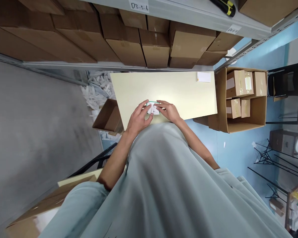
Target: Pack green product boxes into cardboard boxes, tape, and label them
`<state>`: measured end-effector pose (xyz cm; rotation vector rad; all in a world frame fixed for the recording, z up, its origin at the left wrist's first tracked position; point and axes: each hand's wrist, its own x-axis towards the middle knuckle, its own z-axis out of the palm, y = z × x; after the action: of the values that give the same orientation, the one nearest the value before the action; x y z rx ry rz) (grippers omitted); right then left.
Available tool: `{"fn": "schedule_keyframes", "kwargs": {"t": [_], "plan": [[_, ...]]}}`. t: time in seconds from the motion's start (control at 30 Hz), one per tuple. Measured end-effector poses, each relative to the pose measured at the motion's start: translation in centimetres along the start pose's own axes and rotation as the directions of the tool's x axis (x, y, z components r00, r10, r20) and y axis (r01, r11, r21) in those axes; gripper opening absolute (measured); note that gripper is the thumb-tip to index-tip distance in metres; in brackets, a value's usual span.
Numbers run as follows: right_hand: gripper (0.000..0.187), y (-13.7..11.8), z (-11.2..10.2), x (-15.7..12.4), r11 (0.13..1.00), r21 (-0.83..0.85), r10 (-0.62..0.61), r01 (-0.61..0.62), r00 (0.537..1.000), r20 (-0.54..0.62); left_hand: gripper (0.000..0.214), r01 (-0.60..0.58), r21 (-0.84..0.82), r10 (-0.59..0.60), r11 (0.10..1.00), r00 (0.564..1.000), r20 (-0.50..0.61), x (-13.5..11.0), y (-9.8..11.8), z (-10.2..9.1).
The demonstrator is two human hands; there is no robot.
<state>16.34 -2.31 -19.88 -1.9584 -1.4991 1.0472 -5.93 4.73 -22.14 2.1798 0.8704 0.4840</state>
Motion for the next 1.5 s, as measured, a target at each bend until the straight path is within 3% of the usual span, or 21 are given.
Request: {"fn": "schedule_keyframes", "kwargs": {"t": [0.17, 0.47, 0.73, 0.9, 1.03, 1.17, 1.3, 1.5], "plan": [[0.026, -0.2, 0.4, 0.5, 0.999, 0.039, 0.039, -0.038, 0.998, -0.039, 0.044, 0.045, -0.011, -0.044, 0.999, 0.999, 0.01, 0.1, 0.4, -0.2], [0.031, -1.4, 0.7, 0.9, 0.996, 0.042, 0.084, -0.081, 0.993, -0.084, 0.052, 0.131, 0.025, -0.13, 0.991, 0.991, -0.017, 1.1, 1.3, -0.8], [0.031, -1.6, 0.4, -0.3, 0.977, -0.211, -0.028, 0.028, 1.0, 0.003, 0.056, 0.114, 0.036, -0.117, 0.993, 0.989, 0.091, 2.0, 1.0, -2.1], [0.045, -1.6, 0.9, -0.3, 0.96, -0.28, -0.011, 0.016, 1.0, 0.022, 0.063, 0.103, 0.049, -0.109, 0.993, 0.985, 0.134, 1.9, 1.0, -2.9], [0.043, -1.6, 0.9, -0.3, 0.971, -0.235, -0.042, 0.047, 0.999, 0.025, 0.064, 0.085, 0.079, -0.097, 0.993, 0.983, 0.159, 2.0, 1.0, -3.1], [0.042, -1.0, 0.9, -1.3, 0.991, -0.076, -0.109, 0.107, 0.994, -0.013, 0.065, 0.069, 0.096, -0.086, 0.993, 0.979, 0.183, 2.2, 0.7, -3.3], [0.05, -0.5, 1.3, -2.1, 0.995, 0.044, -0.09, 0.093, 0.994, -0.054, 0.054, 0.062, 0.1, -0.081, 0.993, 0.976, 0.2, 2.4, 0.6, -3.3], [0.046, -0.7, 1.4, -1.5, 0.998, -0.041, -0.041, 0.039, 0.998, -0.042, 0.048, 0.079, 0.056, -0.088, 0.995, 0.977, 0.192, 2.2, 1.1, -3.1]]}}
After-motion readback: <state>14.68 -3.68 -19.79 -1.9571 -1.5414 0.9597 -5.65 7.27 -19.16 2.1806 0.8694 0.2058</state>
